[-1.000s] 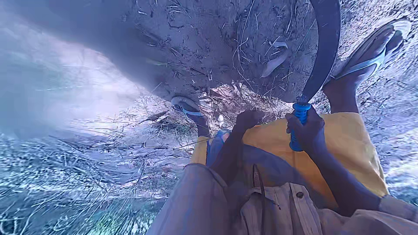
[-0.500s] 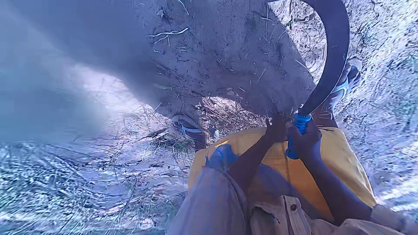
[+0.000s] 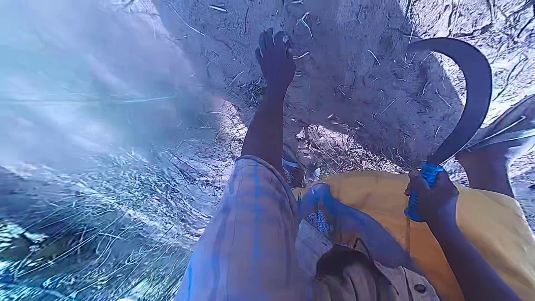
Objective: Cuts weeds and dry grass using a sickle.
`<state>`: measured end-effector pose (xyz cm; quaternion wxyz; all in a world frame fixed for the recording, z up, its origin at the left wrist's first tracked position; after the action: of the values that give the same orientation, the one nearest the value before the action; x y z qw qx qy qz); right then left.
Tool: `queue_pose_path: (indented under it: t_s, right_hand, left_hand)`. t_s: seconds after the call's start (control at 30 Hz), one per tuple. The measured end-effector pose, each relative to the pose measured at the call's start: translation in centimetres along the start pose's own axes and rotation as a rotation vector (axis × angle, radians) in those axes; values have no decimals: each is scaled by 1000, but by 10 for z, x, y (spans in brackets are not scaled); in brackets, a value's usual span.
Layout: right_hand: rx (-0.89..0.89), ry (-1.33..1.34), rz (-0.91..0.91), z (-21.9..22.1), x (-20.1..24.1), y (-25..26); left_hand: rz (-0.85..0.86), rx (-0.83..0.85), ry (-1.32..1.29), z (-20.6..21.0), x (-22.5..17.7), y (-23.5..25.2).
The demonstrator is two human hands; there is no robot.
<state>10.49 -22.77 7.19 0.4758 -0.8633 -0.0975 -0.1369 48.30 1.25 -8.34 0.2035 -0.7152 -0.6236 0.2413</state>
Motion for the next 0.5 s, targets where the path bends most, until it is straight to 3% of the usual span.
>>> queue_pose_path:
  t_s: [0.1, 0.23, 0.33, 0.5]
  right_hand:
    - [-2, -48, -44, 12, 1, -1]
    - [16, -140, -107, 33, 4, -7]
    - [39, -195, -185, 56, 10, -17]
    - [81, -249, -393, 103, 48, -19]
  left_hand:
    - [-152, 8, 173, -46, 89, 1]
    - [-311, 87, 284, -60, 185, -20]
    - [-347, 123, 257, -47, 213, -33]
    - [-501, 109, 140, -25, 218, -47]
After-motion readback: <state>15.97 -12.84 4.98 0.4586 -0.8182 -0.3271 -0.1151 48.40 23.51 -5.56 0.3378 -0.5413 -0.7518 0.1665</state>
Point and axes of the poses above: each hand's wrist, its own y-axis towards the middle knuckle, its own z-axis out of the palm, x = y × z, the point moved 7 cm from there along y, towards the middle knuckle, and after that the axes turned 4 degrees about -x, right-handed, at the moved point
